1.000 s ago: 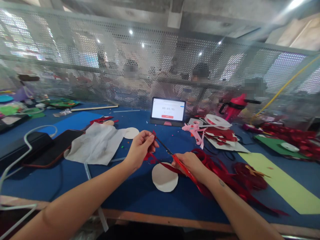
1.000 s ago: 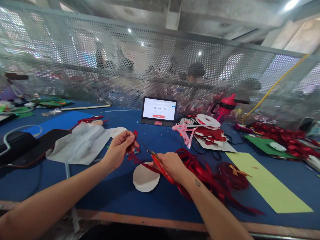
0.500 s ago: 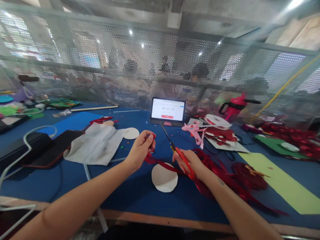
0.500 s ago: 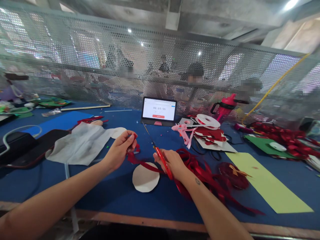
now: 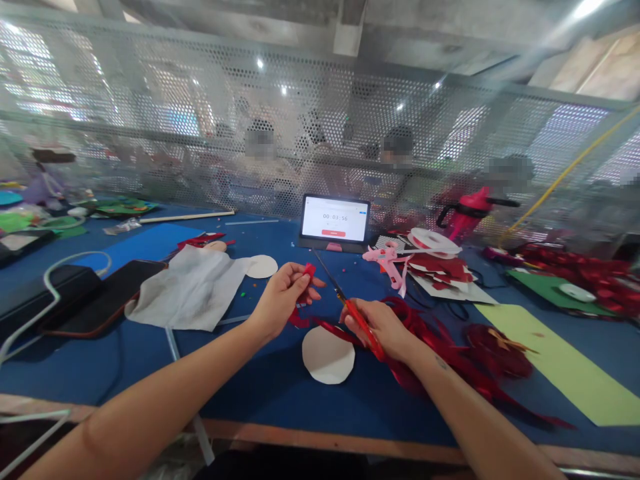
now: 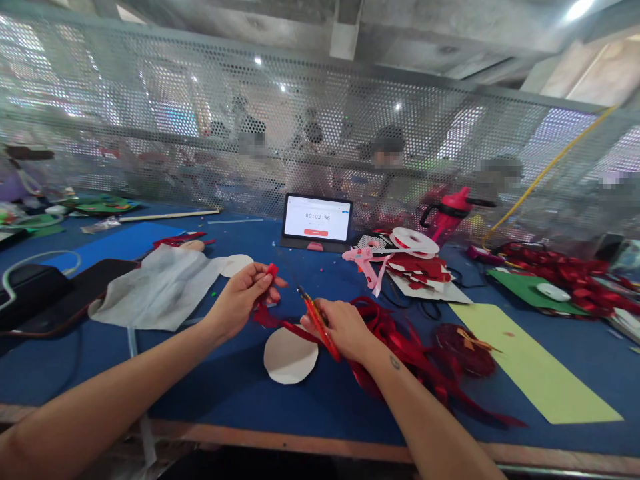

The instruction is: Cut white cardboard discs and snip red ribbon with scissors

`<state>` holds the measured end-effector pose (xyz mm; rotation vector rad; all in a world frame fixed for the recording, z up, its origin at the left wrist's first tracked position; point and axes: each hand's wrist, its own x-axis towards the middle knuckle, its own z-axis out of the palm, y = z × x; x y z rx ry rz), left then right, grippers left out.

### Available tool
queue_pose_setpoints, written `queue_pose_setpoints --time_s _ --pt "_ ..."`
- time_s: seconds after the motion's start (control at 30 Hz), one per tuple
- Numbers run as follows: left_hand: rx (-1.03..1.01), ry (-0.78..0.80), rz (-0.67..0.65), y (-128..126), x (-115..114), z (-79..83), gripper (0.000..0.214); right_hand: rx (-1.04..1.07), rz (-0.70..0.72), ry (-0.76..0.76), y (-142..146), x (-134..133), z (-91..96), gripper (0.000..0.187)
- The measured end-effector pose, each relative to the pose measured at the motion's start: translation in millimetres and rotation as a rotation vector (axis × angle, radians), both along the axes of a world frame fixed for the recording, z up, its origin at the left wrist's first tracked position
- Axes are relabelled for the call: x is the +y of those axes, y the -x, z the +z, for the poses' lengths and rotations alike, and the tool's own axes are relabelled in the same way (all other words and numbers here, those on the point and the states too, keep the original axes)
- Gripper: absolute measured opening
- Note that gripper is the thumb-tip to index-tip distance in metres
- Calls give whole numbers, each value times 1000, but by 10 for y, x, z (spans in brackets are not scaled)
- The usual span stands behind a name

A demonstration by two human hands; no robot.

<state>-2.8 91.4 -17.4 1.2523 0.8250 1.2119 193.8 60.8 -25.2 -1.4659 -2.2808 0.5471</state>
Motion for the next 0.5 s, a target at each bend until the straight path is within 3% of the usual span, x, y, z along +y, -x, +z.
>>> queue_pose_setpoints --time_s 0.5 --pt "-34 -8 49 24 15 24 25 -216 72 3 13 -53 88 24"
